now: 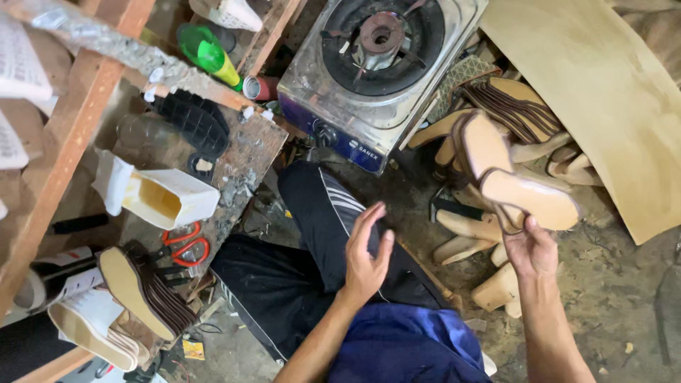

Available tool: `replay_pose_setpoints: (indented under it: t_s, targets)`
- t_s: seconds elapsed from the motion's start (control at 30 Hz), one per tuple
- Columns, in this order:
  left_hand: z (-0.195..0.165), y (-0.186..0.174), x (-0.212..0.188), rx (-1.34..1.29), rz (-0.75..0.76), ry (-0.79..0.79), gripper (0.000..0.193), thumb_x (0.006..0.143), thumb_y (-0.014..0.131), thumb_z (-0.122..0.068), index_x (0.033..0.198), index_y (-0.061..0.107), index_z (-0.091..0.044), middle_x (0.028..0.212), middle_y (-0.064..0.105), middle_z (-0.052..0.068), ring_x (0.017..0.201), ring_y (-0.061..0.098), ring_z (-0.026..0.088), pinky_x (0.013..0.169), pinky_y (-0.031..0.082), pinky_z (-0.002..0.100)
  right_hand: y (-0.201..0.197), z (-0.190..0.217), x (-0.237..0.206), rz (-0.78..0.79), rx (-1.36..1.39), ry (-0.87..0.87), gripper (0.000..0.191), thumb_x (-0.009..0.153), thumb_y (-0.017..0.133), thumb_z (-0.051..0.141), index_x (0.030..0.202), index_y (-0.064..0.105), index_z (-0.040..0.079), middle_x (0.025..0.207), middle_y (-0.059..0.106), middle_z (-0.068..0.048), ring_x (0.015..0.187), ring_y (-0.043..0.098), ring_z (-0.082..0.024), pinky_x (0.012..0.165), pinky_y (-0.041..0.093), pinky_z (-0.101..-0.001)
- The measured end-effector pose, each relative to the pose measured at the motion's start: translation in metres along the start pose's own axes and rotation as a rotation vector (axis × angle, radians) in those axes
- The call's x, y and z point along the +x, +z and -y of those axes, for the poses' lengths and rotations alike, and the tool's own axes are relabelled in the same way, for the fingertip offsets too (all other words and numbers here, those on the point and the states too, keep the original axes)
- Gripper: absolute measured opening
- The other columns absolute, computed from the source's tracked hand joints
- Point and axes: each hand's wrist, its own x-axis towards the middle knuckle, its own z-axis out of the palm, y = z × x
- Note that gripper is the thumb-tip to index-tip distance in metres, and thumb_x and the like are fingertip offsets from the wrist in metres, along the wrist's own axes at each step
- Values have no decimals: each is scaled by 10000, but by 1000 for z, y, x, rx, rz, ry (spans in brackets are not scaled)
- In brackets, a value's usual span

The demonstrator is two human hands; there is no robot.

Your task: The person sits on the floor of a shoe workshop and uses a brush to apply glue from a container onto the underside of shoe insoles, brushing the liquid across each insole surface and setting treated insoles on the workbench.

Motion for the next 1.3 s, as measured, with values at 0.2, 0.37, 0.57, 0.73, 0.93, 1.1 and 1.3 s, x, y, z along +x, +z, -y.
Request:
replay_pose_setpoints:
  t_s: [0.2, 0.37, 0.57, 0.73, 0.93, 1.1, 1.3]
  targets:
    - [-29, -10, -7, -689, 185, 175, 830, 1027, 436, -636, 1600, 350, -42, 1648, 392, 117, 1536, 367, 276, 1293, 273, 417, 83, -59, -44, 310, -150, 356, 832, 835, 779, 52, 1584, 439, 171, 1334, 644, -79, 1258, 598, -287, 1101, 422, -587]
    - [-13, -77, -53, -1178, -215, 24, 869, 1000, 395, -709, 1469, 454, 21, 1460, 543, 211, 1396, 505, 345, 1222, 379, 500, 137, -128, -71, 362, -126, 541, 504, 910, 756, 74, 1378, 579, 9, 1312, 666, -133, 1262, 620, -307, 1148, 431, -567]
    - [24, -182, -121, -1093, -295, 23, 707, 1042, 529, -609, 1309, 559, 45, 1070, 684, 175, 1079, 687, 341, 1015, 544, 492, 204, -145, -82, 575, -222, 439, 445, 962, 743, 114, 1373, 599, 19, 1249, 688, -120, 1198, 651, -280, 1116, 465, -493]
    - [18, -185, -160, -962, -160, -169, 619, 939, 664, -479, 1306, 619, 18, 1043, 720, 129, 949, 721, 226, 843, 597, 373, 232, -173, -102, 808, -535, 523, 716, 938, 776, 91, 1568, 438, 58, 1222, 640, -146, 1132, 605, -277, 1036, 466, -447]
    - [26, -154, -178, -905, -140, -211, 553, 896, 793, -187, 1361, 593, 33, 1084, 714, 102, 914, 694, 213, 811, 578, 359, 242, -235, -150, 1038, -930, 20, 1314, 761, 919, 240, 1677, -20, 168, 1540, 343, -150, 1320, 456, -272, 1060, 472, -437]
    - [25, -151, -180, -475, -99, -139, 828, 777, 852, -171, 1488, 454, -28, 1188, 676, 129, 1132, 667, 231, 989, 547, 372, 265, -243, -167, 1155, -998, 12, 1293, 706, 909, 178, 1663, 39, 156, 1581, 375, -148, 1286, 527, -248, 996, 540, -415]
    - [13, -144, -199, -260, -241, -48, 1115, 740, 887, -218, 1624, 232, -32, 1472, 548, 158, 1357, 560, 242, 1120, 437, 383, 278, -254, -182, 954, -1298, -183, 1147, 707, 822, 115, 1671, 202, 134, 1335, 567, -177, 1084, 616, -252, 922, 552, -378]
